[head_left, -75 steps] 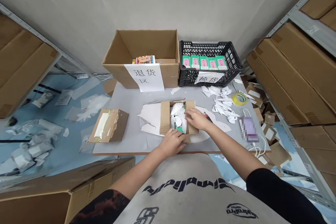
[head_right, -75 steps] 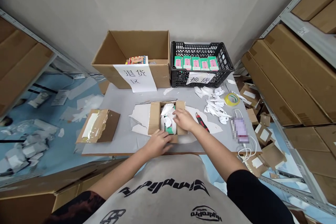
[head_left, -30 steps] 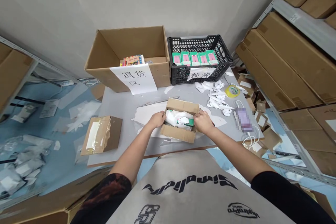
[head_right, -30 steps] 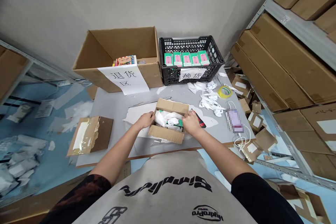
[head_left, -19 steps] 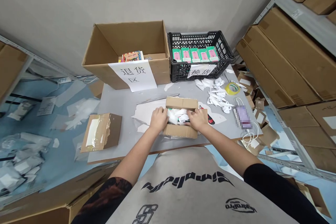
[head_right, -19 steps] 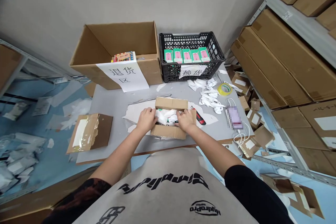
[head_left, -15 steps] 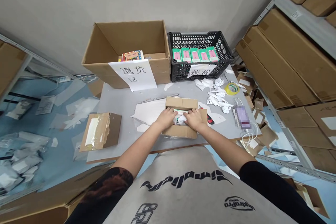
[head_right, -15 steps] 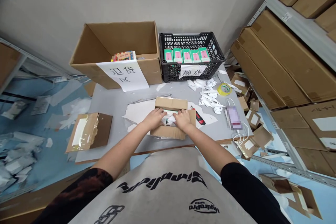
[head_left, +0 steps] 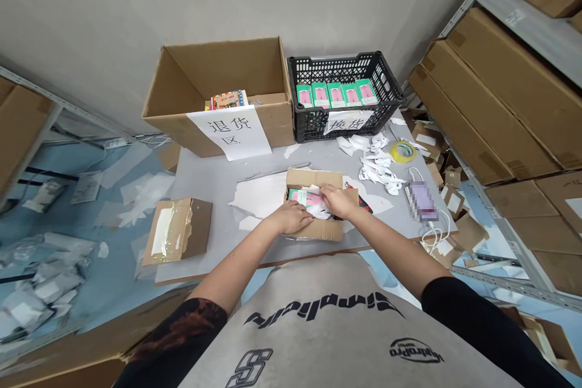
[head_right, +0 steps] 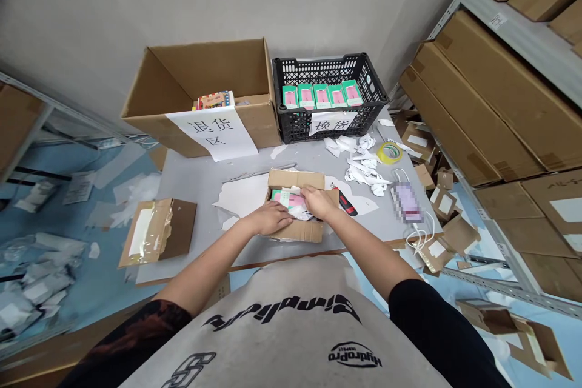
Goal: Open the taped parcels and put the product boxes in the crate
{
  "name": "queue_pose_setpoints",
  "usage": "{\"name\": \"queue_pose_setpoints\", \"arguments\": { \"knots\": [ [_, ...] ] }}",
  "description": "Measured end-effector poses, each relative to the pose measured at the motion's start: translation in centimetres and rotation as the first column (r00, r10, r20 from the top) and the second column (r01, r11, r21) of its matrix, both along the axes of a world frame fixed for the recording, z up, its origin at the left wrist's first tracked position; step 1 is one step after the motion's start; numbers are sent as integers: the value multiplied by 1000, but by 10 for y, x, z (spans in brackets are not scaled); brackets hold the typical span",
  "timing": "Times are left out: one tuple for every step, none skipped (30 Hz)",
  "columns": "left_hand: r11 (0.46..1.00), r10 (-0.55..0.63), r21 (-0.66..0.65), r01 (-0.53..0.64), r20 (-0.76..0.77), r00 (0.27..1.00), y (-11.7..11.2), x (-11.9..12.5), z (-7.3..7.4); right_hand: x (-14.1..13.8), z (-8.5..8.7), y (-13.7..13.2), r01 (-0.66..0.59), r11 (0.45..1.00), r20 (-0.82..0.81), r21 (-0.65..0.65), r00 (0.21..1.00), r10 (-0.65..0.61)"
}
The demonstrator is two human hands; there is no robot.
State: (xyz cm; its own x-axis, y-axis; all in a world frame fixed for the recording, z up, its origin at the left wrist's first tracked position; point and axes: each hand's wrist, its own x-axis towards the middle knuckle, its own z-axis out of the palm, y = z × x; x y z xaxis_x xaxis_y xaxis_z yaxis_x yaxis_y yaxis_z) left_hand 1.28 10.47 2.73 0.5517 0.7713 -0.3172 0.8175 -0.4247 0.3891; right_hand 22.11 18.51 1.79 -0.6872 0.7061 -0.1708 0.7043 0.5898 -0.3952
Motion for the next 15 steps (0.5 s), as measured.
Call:
{"name": "queue_pose_setpoints", "arguments": {
  "knots": [
    [1000,1,4,-1,7,1000,-6,2,0,-4,1,-3,9,999,40,39,999,-10],
    [1000,9,13,-9,17,1000,-12,4,0,-8,1,-6,4,998,71,67,997,-8],
    [1000,21,21,-22,34,999,-17,5,0,-12,0,-9,-12,996,94,86,996,3],
    [999,38,21,-39,56,998,-20,6,0,-14,-2,-12,-31,995,112,98,994,20],
    [998,62,11,-63,77,995,-22,5,-1,-16,-4,-14,-50,993,124,108,992,36],
    [996,91,-6,-90,92,992,-21,3,-1,-17,-7,-16,-66,991,133,116,990,51],
    [992,128,-20,-126,90,988,-19,2,-2,-17,-11,-18,-83,989,139,119,988,66],
    [985,171,-22,-170,67,983,-14,0,-2,-17,-15,-20,-95,989,141,114,987,78],
    [977,212,-6,-212,29,977,-7,-1,-2,-15,-20,-22,-99,990,135,101,987,85],
    [971,238,28,-238,-11,971,0,-1,-2,-14,-24,-22,-101,992,120,80,989,91],
    [968,244,73,-241,-44,969,8,0,-2,-12,-28,-23,-107,993,97,52,990,101],
    [967,236,117,-227,-71,969,16,2,-2,-10,-31,-23,-119,993,65,19,991,117],
    [967,219,152,-204,-91,972,23,5,-3,-8,-34,-22,-136,991,28,-16,990,136],
    [969,195,172,-175,-106,975,29,8,-4,-6,-35,-21,-154,987,-11,-49,988,154],
    [973,173,177,-150,-121,977,33,11,-5,-4,-36,-20,-170,982,-47,-79,985,167]
  ]
}}
